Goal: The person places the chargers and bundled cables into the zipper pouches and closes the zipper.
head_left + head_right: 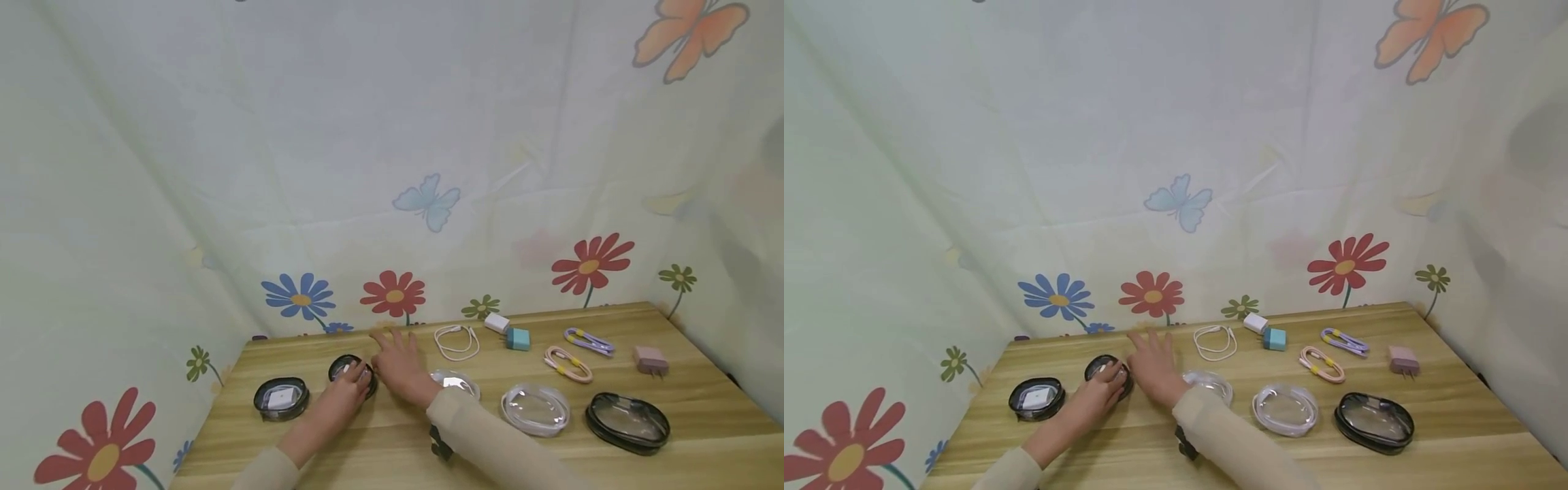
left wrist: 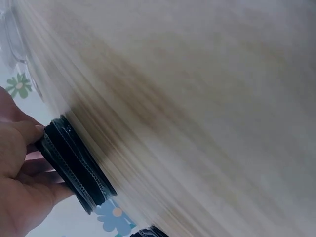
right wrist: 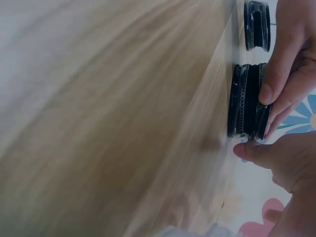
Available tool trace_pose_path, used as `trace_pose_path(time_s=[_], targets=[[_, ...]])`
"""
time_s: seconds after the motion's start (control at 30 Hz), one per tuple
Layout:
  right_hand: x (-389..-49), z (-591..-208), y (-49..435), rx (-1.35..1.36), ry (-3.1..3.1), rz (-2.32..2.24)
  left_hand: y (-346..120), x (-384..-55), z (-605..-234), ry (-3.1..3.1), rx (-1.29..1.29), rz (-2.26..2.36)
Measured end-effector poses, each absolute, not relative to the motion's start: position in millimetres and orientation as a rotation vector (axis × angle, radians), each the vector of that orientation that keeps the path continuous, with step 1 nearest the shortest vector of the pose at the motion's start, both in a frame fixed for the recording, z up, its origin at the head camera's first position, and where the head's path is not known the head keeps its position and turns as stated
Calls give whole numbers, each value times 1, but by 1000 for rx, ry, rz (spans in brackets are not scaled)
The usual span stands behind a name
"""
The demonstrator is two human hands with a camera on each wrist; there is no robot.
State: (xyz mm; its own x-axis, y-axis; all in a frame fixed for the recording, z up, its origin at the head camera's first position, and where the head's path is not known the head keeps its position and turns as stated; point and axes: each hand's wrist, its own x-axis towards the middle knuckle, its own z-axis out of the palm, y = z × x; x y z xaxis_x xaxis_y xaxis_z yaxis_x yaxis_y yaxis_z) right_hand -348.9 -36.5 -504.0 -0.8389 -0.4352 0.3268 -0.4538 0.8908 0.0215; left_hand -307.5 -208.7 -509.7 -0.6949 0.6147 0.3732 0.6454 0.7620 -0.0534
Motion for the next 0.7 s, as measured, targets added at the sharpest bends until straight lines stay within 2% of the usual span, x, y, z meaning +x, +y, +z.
trace_pose_path(time_s=[0.4,0.7], targets=[[-342,-496,-30,706,-2797,173,-217,-307,-498,-2714,-1003,-310],[-330,-490,-22,793,-2821,211,-220,-308,-493,-2880,-717,-348]])
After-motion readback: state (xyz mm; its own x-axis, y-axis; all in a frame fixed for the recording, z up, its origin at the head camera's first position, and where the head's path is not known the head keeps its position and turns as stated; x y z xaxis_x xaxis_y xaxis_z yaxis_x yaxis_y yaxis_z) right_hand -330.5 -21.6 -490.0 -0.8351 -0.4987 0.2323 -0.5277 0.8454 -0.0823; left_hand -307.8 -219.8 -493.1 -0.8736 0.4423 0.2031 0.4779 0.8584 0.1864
